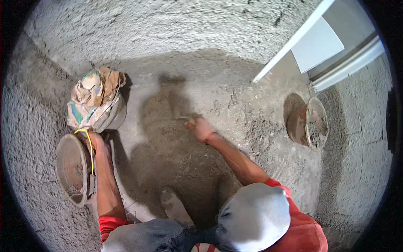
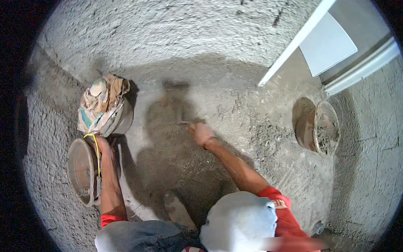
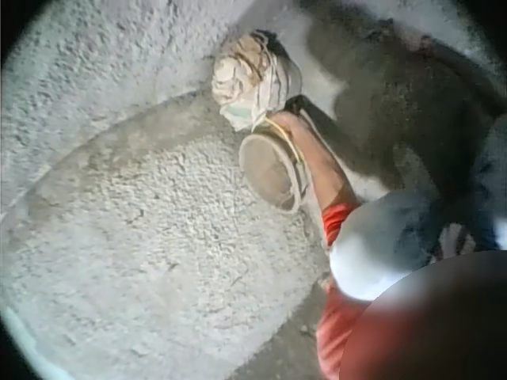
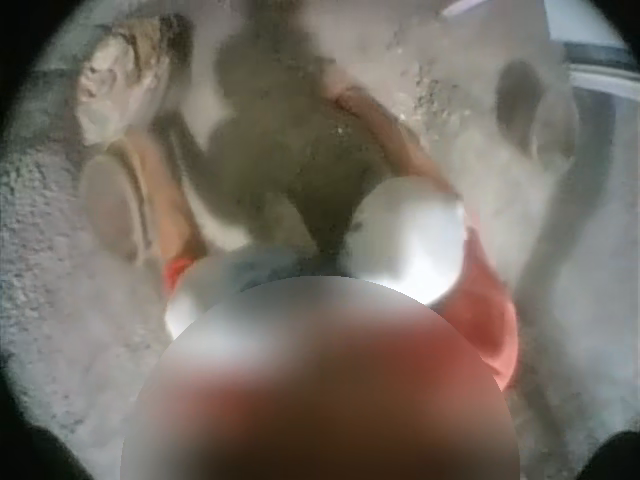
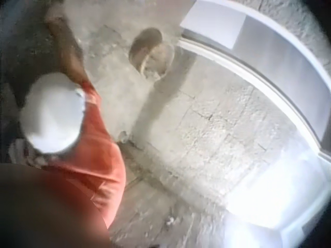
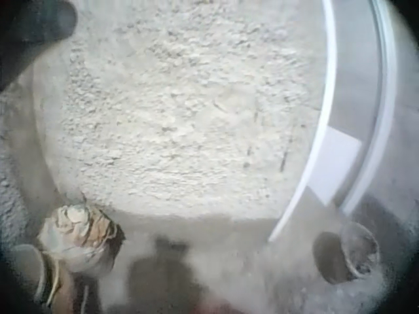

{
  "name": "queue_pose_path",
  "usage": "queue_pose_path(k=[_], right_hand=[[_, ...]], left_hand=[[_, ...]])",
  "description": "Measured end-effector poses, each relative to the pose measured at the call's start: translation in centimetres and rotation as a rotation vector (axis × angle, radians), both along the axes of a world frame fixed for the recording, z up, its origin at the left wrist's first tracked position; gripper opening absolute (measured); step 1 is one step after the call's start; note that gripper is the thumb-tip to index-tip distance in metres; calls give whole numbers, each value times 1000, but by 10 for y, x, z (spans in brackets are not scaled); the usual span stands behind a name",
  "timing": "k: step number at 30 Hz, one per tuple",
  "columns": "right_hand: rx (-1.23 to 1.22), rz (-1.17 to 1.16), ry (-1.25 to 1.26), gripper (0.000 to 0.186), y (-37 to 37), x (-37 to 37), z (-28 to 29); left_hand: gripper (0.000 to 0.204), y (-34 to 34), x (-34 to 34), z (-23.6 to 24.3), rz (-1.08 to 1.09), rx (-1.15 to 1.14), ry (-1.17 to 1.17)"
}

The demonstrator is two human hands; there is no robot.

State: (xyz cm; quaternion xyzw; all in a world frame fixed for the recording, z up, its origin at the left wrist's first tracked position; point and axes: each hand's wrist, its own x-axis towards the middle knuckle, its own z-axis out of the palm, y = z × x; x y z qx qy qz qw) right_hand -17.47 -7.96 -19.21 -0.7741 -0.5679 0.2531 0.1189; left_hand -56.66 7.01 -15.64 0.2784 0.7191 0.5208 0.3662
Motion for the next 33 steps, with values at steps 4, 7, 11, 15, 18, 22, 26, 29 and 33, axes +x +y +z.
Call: queue_pose_path(k=[4,7,11,15,18,22,26,29,33], right_hand=[[-149,-4,85,40,25,68,-3],[-249,-282,391,38,-3,100,44],[-185,-522,674,42,-53,153,46],[-263,-808,590,48,-94,209,43],[-166,-692,247,46,-150,271,-19],[-69,-729,194,51,-123,146,24],[1,-163,189,45,-89,33,63],[-284,22,104,39,-61,-6,45],[-109,-152,71,34,-89,40,14]], left_hand=[[48,6,-1,-10,-73,-11,-109],[48,9,-30,-22,-25,13,-103],[47,7,-23,-15,55,4,-43],[46,-8,10,2,-24,-3,-147],[45,-6,33,-3,-36,1,-183],[43,-1,-24,-28,-43,73,-84],[40,4,-23,-28,30,80,-76],[40,3,-21,-13,94,7,-83],[39,9,-17,-35,37,81,32]])
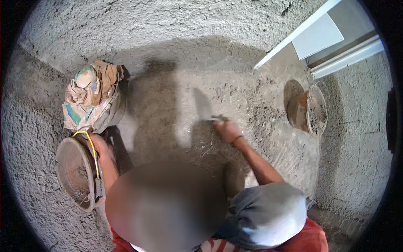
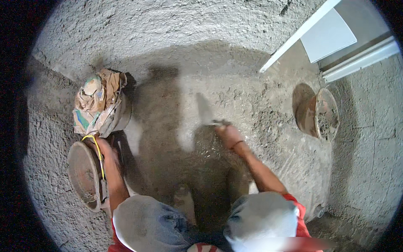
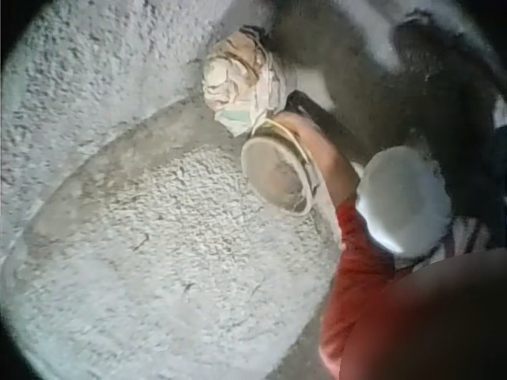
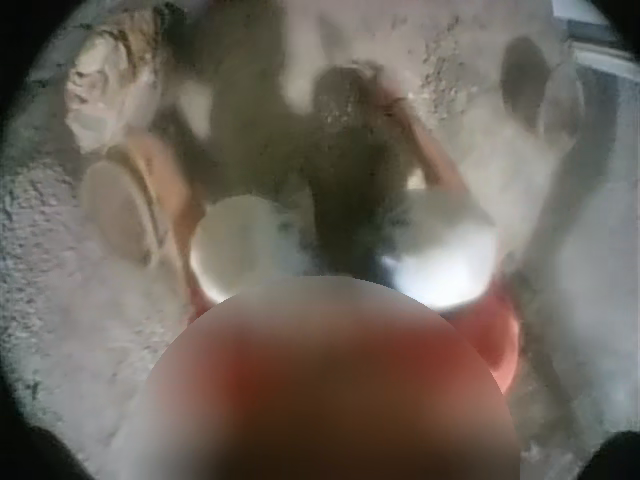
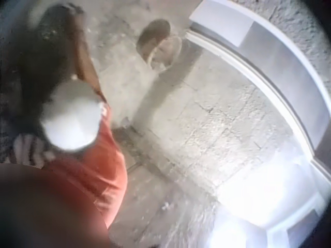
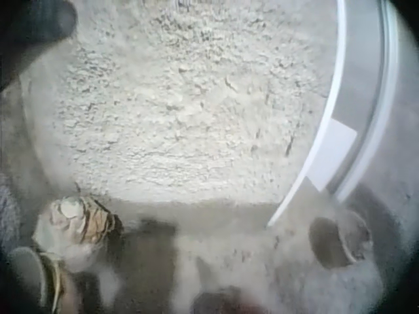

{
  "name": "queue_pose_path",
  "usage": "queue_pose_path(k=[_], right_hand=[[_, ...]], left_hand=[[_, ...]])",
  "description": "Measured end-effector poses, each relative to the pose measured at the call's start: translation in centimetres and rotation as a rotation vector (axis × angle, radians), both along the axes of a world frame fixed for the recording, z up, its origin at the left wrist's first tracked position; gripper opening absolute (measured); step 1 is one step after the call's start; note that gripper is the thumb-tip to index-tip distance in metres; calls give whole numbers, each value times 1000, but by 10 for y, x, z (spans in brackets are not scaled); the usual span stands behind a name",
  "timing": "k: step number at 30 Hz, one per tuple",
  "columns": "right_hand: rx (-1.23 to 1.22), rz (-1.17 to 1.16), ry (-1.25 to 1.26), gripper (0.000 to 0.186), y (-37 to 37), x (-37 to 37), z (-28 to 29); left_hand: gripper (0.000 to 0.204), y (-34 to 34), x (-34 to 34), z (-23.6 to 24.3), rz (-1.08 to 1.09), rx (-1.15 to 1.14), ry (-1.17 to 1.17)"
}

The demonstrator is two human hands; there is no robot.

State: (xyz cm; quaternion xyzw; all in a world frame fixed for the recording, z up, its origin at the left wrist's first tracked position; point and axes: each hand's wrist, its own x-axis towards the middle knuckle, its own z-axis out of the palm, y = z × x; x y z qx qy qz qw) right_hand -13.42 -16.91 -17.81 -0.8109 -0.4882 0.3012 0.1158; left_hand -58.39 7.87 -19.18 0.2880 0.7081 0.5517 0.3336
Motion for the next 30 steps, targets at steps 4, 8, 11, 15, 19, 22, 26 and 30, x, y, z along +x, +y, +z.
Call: queue_pose_path(k=[4,8,11,15,19,22,26,30], right_hand=[[-143,-432,-120,55,-36,43,21],[-35,-332,-255,59,-93,120,37],[-18,-90,-347,50,-108,112,126],[-285,218,-324,41,-93,59,235],[-496,412,-524,25,-81,0,198],[-478,433,-262,42,-53,-94,120],[-112,536,-369,49,-16,-198,37],[-244,374,-356,28,14,-115,34]], left_hand=[[38,-5,-12,-5,15,4,4],[37,-22,51,54,-18,-79,-327],[39,-22,43,44,-9,-9,-309],[42,-19,42,38,34,62,-307],[44,-13,18,24,-35,71,-85],[46,-28,48,53,109,-60,-38],[45,-13,16,18,-56,73,-38],[45,-18,24,30,-50,50,-121]])
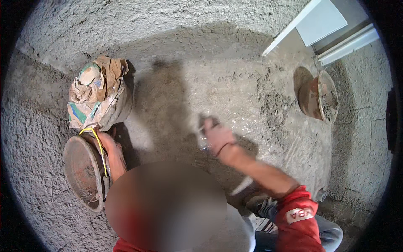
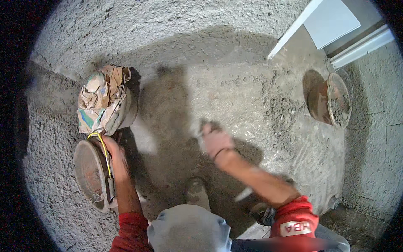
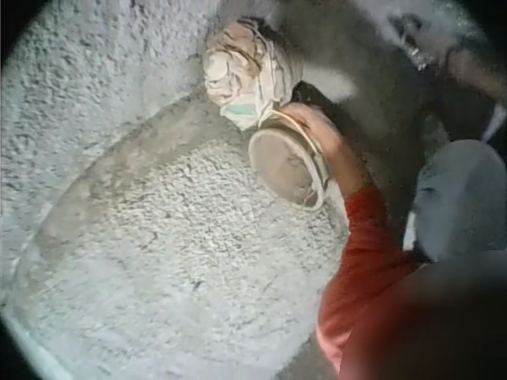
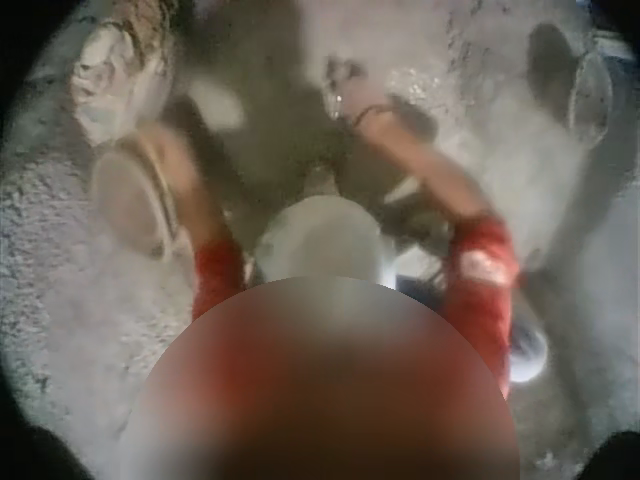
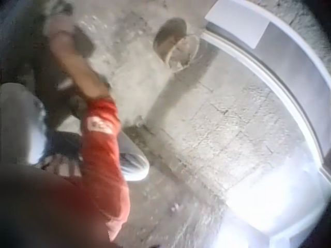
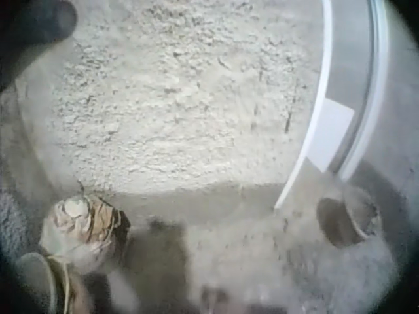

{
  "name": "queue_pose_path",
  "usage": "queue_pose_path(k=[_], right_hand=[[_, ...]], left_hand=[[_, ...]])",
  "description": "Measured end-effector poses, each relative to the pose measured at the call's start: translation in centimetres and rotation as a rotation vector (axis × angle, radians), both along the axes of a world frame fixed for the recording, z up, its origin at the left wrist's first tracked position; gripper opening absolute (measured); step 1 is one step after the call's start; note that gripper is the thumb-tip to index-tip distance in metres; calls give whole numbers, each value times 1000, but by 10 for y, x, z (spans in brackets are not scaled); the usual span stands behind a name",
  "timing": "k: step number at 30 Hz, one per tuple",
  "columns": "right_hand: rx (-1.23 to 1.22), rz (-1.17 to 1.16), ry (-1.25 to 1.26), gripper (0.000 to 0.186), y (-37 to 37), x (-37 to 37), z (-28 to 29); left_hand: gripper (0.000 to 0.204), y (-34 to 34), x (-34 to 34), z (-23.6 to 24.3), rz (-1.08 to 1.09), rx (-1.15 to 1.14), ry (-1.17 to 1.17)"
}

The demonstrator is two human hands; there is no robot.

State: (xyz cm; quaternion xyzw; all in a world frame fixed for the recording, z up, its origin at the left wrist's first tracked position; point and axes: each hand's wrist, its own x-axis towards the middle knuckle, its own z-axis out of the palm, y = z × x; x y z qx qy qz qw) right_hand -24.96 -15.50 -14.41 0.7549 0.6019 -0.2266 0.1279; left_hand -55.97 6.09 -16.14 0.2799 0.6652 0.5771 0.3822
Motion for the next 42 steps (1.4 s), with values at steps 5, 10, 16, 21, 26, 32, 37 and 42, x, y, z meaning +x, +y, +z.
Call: queue_pose_path(k=[5,10,16,21,26,32,37,42], right_hand=[[-82,-363,-291,42,-8,174,24],[-97,-432,-240,62,-27,147,28],[-109,6,-68,32,-14,21,47],[-66,-363,-101,33,2,114,35],[252,-677,-164,31,-21,221,-31],[809,-829,378,46,-50,147,-5],[547,-819,202,44,-66,129,-57],[236,-297,-2,39,9,26,-25]], left_hand=[[45,4,-3,-3,-47,34,72],[42,5,4,7,26,-37,33],[46,4,1,13,9,-43,-6],[46,4,-9,10,17,29,54],[48,3,14,8,6,-23,-6],[48,13,-21,-2,65,-36,26],[44,3,13,-1,37,20,37],[41,-15,-15,-38,81,-38,34]])
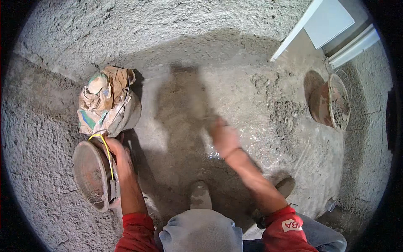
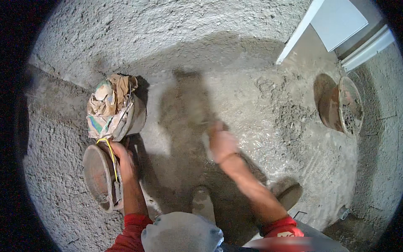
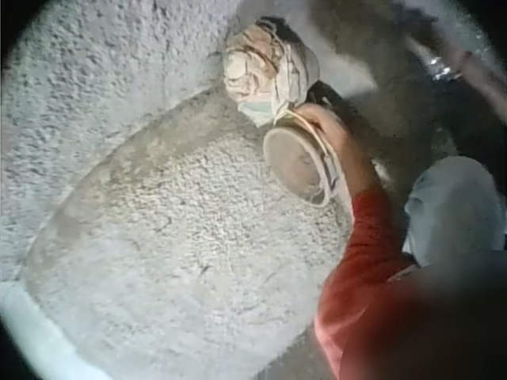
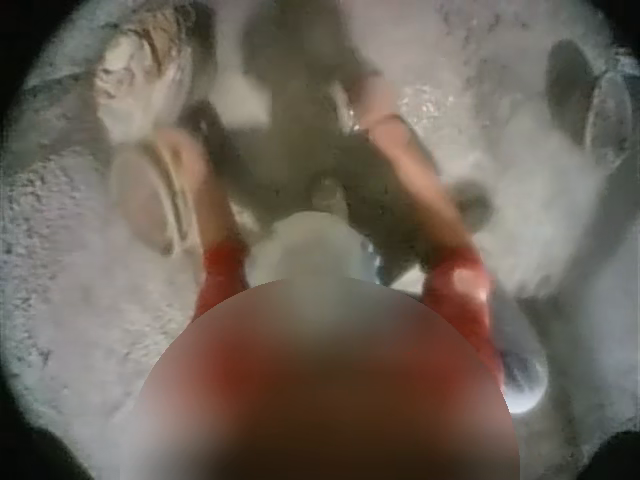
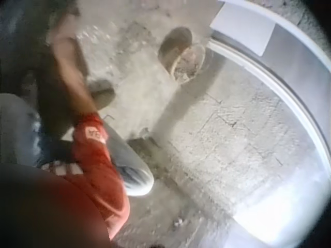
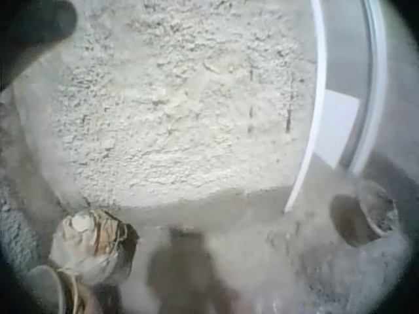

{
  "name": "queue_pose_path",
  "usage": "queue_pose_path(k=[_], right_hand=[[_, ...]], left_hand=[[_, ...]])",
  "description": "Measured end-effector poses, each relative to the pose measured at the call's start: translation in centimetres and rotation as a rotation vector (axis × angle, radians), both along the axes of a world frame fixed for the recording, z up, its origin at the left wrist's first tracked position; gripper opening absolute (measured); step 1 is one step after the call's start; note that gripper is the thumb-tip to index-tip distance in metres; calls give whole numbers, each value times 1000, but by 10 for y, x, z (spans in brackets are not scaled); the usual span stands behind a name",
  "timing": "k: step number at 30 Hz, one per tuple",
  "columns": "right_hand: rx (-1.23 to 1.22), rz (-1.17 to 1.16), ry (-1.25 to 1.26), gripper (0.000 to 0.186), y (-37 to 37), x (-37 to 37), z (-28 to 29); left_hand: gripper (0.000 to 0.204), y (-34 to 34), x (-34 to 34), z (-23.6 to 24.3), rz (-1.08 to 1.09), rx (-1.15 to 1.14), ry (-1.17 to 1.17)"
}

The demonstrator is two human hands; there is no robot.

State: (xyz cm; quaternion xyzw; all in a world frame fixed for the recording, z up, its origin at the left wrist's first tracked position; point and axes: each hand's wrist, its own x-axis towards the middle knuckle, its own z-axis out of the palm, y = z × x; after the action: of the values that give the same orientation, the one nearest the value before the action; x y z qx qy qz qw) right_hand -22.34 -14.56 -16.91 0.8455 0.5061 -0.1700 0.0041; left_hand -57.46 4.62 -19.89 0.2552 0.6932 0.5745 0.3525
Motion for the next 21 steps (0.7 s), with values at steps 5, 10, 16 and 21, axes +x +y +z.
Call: queue_pose_path(k=[5,10,16,21], right_hand=[[-331,277,115,46,89,-47,52],[-234,-75,-61,36,67,91,41],[-376,-183,-146,36,13,151,45],[-103,372,-39,37,70,2,36]], left_hand=[[45,16,27,41,-106,4,-63],[47,11,14,54,-84,41,18],[45,13,41,50,100,113,122],[43,31,-22,12,27,-1,485]])
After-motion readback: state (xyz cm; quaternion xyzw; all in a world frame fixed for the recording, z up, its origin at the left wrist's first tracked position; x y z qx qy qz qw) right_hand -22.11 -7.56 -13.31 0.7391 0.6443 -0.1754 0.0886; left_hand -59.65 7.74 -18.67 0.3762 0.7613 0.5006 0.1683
